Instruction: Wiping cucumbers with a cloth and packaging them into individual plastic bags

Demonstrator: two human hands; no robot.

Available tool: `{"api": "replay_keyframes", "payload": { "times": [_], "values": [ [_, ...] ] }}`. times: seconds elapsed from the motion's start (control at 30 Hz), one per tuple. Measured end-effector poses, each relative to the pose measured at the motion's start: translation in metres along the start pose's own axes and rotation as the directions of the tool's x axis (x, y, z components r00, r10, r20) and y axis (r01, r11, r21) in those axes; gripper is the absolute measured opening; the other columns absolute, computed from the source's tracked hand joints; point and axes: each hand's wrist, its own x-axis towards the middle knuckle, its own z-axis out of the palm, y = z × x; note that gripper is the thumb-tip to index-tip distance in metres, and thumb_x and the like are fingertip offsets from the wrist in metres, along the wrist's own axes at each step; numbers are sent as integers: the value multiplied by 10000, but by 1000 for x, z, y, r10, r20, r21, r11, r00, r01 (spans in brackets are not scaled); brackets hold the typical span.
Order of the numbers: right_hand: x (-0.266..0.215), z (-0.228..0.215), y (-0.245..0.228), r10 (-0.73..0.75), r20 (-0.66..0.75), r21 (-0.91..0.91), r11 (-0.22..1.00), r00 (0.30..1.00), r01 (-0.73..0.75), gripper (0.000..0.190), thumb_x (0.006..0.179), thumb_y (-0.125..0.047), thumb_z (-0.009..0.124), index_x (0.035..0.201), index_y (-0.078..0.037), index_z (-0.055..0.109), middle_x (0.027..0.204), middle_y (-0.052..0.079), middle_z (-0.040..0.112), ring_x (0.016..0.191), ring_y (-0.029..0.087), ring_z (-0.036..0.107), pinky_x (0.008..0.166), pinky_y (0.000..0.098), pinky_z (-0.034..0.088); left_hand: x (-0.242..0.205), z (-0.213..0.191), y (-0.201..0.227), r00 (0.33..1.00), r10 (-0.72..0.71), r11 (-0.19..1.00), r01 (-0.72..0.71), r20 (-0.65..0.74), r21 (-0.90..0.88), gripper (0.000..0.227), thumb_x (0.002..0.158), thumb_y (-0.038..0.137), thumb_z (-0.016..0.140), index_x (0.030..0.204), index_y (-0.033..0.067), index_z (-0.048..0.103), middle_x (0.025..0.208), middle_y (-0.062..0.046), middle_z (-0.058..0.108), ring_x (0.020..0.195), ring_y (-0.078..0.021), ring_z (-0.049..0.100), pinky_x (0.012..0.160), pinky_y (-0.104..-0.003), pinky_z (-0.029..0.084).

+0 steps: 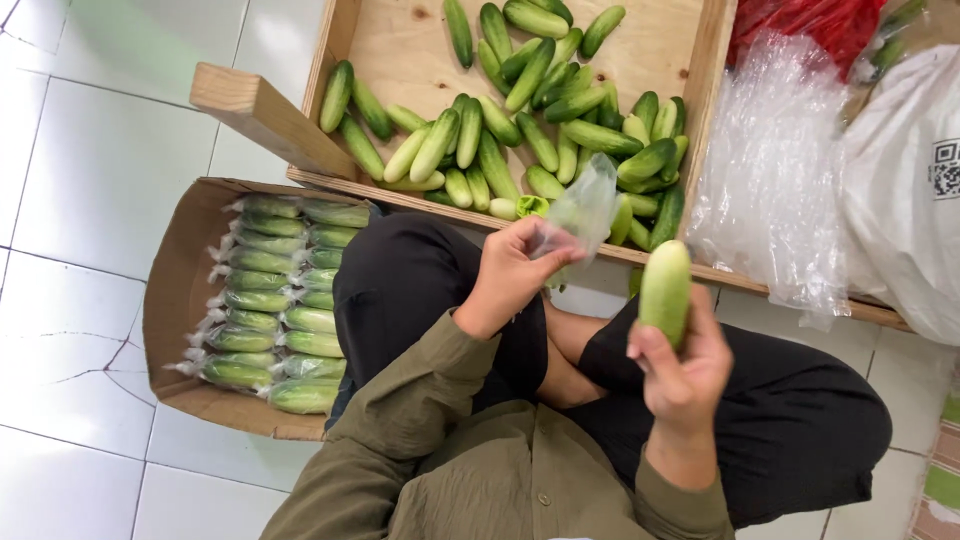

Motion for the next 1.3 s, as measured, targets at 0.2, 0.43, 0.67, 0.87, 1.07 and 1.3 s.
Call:
{"api": "replay_keyframes", "payload": {
  "times": [0.2, 0.43, 0.67, 0.87, 1.07, 1.3],
  "values": [
    [12, 18, -58, -98, -177, -52, 995, 979, 90, 434, 863, -109, 747, 1191, -96, 463, 1270, 102, 522, 579, 160, 548, 478, 230, 453, -2, -3, 18, 972, 175, 984, -175, 157, -10, 119, 817, 133, 853, 823, 122, 734, 848, -1, 708, 789, -100, 637, 738, -257, 525],
    [18, 28, -80, -171, -236, -198, 972, 957, 125, 426, 847, -149, 784, 1174, -42, 533, 1221, 175, 596, 586, 188, 581, 438, 231, 407, -7, -11, -1, 937, 218, 976, -212, 271, -53, 74, 939, 175, 768, 1012, 168, 784, 1047, -51, 708, 990, -156, 673, 875, -278, 549],
    [14, 27, -96, -246, -180, -365, 916, 952, 168, 401, 850, -65, 756, 1180, 80, 581, 1114, 275, 586, 582, 235, 552, 469, 246, 409, -10, -14, 8, 945, 202, 978, -180, 258, -108, 122, 863, 152, 834, 972, 183, 789, 1022, -13, 668, 967, -128, 642, 867, -263, 557],
    [10, 17, -123, -267, -48, -623, 761, 963, 180, 397, 866, -11, 798, 1197, 151, 650, 1169, 315, 639, 1069, 366, 639, 900, 378, 506, -12, -18, 13, 938, 226, 974, -215, 264, -72, 68, 898, 166, 806, 955, 197, 786, 1026, -5, 661, 965, -128, 637, 871, -273, 550],
    [16, 13, -146, -160, 56, -770, 622, 986, 145, 379, 901, -8, 813, 1227, 148, 697, 1160, 273, 580, 1127, 338, 574, 1042, 393, 450, -14, -21, 19, 908, 273, 951, -304, 318, 52, 72, 902, 156, 798, 970, 154, 775, 1027, -21, 679, 964, -155, 654, 877, -300, 534],
    [22, 30, -151, -117, 128, -765, 620, 985, 173, 274, 885, -24, 840, 1083, 74, 677, 1116, 203, 653, 1041, 289, 614, 1041, 367, 444, -16, -19, 11, 860, 320, 914, -391, 398, 109, 94, 943, 98, 745, 1017, 156, 746, 1054, 4, 732, 969, -154, 707, 911, -315, 477]
  ]
}}
